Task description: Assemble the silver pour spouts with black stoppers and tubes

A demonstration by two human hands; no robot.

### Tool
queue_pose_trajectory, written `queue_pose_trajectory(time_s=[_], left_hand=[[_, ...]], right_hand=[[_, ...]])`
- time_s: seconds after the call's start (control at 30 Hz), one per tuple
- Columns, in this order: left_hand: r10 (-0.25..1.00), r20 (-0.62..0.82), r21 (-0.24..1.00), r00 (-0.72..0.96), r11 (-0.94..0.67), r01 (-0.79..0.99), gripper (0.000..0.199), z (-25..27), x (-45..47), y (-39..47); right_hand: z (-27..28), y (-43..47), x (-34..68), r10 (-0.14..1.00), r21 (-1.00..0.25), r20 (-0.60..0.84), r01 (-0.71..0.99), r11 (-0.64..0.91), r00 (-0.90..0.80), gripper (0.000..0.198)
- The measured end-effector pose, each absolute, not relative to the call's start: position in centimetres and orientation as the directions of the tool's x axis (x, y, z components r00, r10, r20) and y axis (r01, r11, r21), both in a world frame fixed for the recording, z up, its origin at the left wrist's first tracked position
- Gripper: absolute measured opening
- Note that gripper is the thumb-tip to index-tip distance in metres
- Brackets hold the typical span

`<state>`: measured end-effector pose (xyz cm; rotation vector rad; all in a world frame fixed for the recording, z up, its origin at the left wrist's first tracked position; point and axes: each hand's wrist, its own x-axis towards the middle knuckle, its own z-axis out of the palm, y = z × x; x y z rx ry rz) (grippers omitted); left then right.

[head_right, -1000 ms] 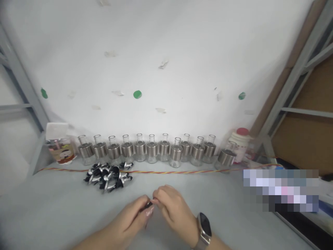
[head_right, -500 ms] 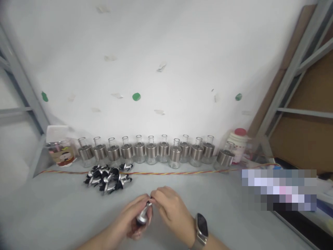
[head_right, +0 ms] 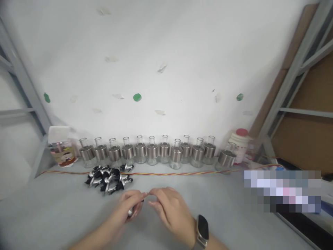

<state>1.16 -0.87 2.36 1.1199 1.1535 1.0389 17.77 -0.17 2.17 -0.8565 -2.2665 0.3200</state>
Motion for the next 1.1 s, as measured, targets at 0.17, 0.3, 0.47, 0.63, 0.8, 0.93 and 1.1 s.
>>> queue_pose_trajectory(time_s=[0.17,0.3,0.47,0.63,0.8,0.93,1.1], left_hand=[[0.979,-0.184,0.982,0.090,0.180,0.053,0.048,1.5,1.5,-1.0],[0.972,0.216,0.856,0.094,-0.235,0.460,0.039,1.0,1.2,-1.4],[0.920,0.350,0.608,0.179,-0.368,0.704,0.050,0.0,1.0,-1.3],[0.893,0.321,0.655,0.317,-0.451,0.607,0.056,-1.0,1.4,-1.5],[0.889,0.355,0.694,0.290,-0.458,0.555,0.064,-1.8,1.5,-1.7],[0.906,0.361,0.734,0.222,-0.422,0.532,0.058,-2.1,1.6,-1.3],[0.915,0.347,0.751,0.205,-0.402,0.524,0.047,-2.4,1.6,-0.7]], right_hand=[[1.7,-0.2,16.8,0.801,-0.672,0.362,0.462,0.579,-0.477,0.027],[0.2,0.5,15.6,0.939,-0.945,0.049,0.290,0.154,-0.340,0.040],[-1.0,1.8,14.9,0.851,-0.987,-0.144,0.008,-0.162,-0.504,0.049],[-1.4,2.4,15.0,0.893,-0.964,-0.076,-0.196,-0.179,-0.443,0.038],[-1.1,2.5,15.3,0.902,-0.952,-0.067,-0.244,-0.186,-0.426,0.037],[-0.6,2.5,15.4,0.928,-0.941,-0.056,-0.291,-0.173,-0.368,0.036],[-0.9,2.6,15.4,0.936,-0.957,0.013,-0.277,-0.091,-0.351,0.034]])
